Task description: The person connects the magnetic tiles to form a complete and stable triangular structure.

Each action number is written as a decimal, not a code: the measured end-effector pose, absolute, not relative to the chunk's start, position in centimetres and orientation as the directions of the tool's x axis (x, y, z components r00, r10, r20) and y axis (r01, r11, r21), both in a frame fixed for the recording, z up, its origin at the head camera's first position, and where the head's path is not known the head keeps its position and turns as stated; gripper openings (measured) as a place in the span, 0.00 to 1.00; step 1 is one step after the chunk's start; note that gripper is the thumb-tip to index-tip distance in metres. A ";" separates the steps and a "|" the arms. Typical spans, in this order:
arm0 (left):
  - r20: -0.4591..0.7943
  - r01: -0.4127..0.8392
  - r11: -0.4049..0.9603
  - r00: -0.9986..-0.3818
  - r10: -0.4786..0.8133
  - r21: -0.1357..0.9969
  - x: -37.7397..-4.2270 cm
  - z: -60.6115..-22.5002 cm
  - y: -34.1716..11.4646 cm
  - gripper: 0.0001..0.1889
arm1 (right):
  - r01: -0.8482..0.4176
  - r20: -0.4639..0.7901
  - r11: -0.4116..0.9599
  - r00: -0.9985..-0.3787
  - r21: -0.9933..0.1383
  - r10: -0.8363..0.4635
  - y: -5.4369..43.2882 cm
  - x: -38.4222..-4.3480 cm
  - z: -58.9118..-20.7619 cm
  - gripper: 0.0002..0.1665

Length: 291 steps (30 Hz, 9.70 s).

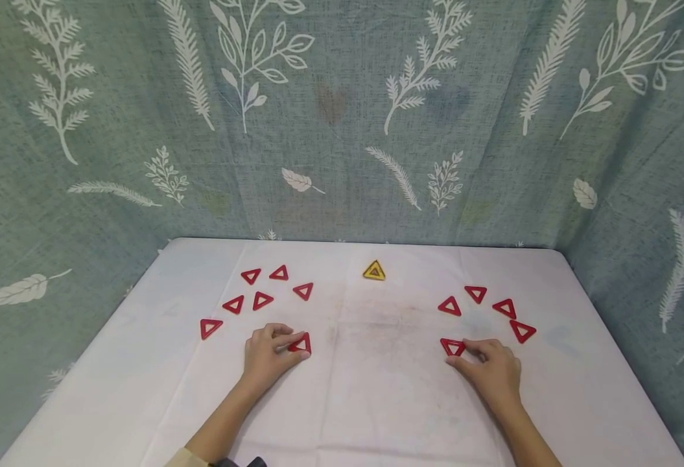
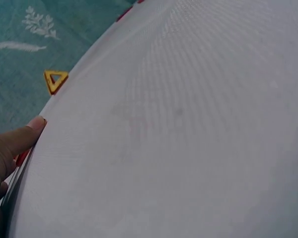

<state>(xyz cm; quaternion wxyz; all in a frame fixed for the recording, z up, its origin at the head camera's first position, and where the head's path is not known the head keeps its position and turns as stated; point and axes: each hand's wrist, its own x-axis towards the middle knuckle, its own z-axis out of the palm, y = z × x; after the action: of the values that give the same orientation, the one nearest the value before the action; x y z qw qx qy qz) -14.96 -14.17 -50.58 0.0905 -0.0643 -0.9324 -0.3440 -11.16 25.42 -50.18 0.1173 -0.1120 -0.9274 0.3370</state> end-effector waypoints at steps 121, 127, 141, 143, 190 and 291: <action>0.247 0.361 0.755 -0.932 0.266 0.547 -15.1 -51.3 -8.3 0.36 | -0.362 0.424 0.720 -0.900 -0.592 -0.103 17.1 -11.8 -51.1 0.18; 0.245 0.279 0.785 -0.955 0.167 0.553 -16.0 -51.2 -9.8 0.41 | -0.384 0.455 0.712 -0.885 -0.588 -0.101 17.4 -11.9 -51.0 0.18; 0.209 0.100 0.816 -0.978 -0.026 0.569 -18.4 -51.1 -11.8 0.45 | -0.406 0.479 0.688 -0.873 -0.601 -0.098 17.3 -11.8 -51.2 0.18; 0.206 0.080 0.818 -0.977 -0.049 0.570 -18.9 -51.0 -11.8 0.45 | -0.419 0.493 0.684 -0.865 -0.597 -0.100 17.3 -11.8 -51.3 0.18; 0.222 0.114 0.820 -0.975 -0.016 0.561 -21.9 -50.8 -11.0 0.26 | -0.401 0.451 0.673 -0.885 -0.621 -0.112 17.4 -11.5 -51.5 0.17; 0.283 0.529 0.655 -0.847 0.451 0.539 -17.8 -51.4 -11.1 0.33 | -0.414 0.450 0.701 -0.881 -0.580 -0.148 17.4 -11.8 -51.3 0.18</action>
<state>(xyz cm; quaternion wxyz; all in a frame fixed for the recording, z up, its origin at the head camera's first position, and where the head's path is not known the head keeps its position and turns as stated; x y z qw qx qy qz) -17.82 -11.14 -51.43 0.0620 -0.2698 -0.9076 -0.3156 -11.83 17.44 -51.27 0.1881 0.1556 -0.9029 0.3538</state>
